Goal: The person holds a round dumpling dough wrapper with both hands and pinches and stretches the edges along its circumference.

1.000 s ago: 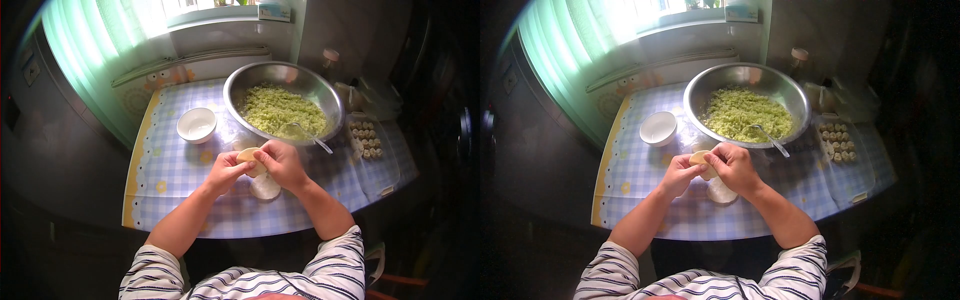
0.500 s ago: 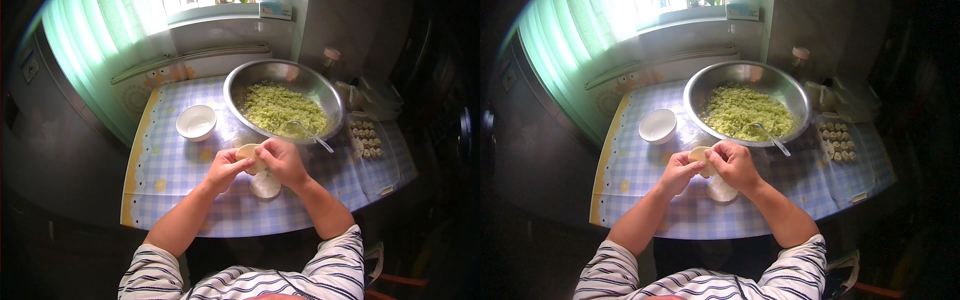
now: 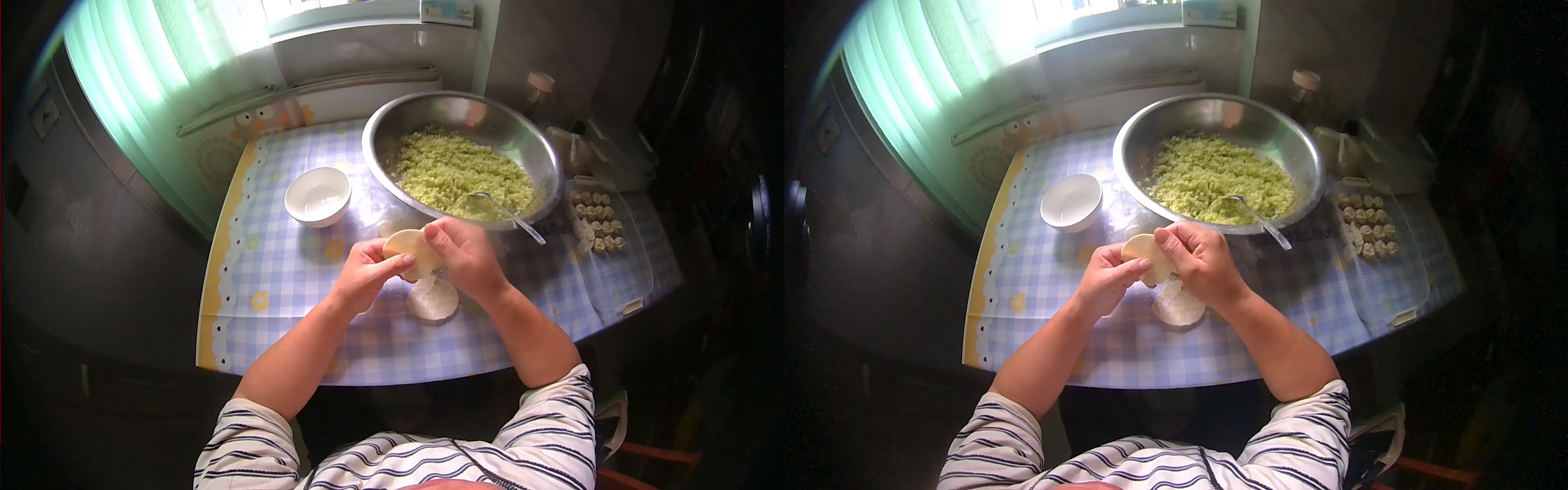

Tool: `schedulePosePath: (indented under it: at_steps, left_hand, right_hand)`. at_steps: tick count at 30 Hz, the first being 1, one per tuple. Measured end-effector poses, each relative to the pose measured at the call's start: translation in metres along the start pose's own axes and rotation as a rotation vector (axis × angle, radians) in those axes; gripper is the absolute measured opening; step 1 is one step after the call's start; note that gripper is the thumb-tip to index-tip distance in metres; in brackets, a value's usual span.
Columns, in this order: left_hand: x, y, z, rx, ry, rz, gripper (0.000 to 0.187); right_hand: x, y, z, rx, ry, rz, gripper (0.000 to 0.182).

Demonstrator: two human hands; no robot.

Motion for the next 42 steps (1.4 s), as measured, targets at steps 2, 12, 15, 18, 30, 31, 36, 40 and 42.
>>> schedulePosePath:
  at_steps: [2,12,15,18,30,31,36,40,42]
  left_hand:
    - [0.000,0.000,0.000,0.004,-0.001,0.006,0.021]
    - [0.000,0.000,0.002,-0.011,0.018,0.023,0.025]
    - [0.001,0.000,0.003,-0.010,0.018,0.030,0.024]
    - [0.000,0.002,0.000,-0.024,-0.006,0.036,0.022]
    - [0.000,-0.003,0.006,0.027,0.011,0.014,0.024]
    - [0.000,-0.003,0.006,0.034,0.012,0.015,0.024]
    - [0.001,-0.002,0.004,0.045,0.029,0.024,0.024]
    - [0.000,0.000,0.002,0.043,0.018,0.026,0.027]
    - [-0.002,0.001,0.000,0.032,-0.005,0.041,0.024]
  right_hand:
    - [0.000,0.001,-0.002,-0.052,-0.011,0.004,0.021]
    - [-0.003,0.005,0.003,-0.269,-0.117,-0.037,0.013]
    - [-0.004,0.006,0.001,-0.232,-0.096,-0.032,0.013]
    - [-0.003,0.005,0.000,-0.279,-0.181,-0.055,0.013]
    - [-0.004,0.006,0.004,-0.444,-0.240,-0.039,0.014]
    - [-0.004,0.007,0.005,-0.448,-0.248,-0.041,0.014]
    - [-0.005,0.007,0.005,-0.454,-0.267,-0.052,0.013]
    - [-0.005,0.008,0.005,-0.419,-0.284,-0.060,0.012]
    - [-0.005,0.009,0.009,-0.422,-0.290,-0.058,0.011]
Point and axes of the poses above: each hand's wrist, its own x-axis towards the middle knuckle, its own y-axis out of the palm, z = x × y, the point moved 2 cm from there along x, towards the middle knuckle, and after that the axes turned 3 degrees about -z, right-handed, at the moved point
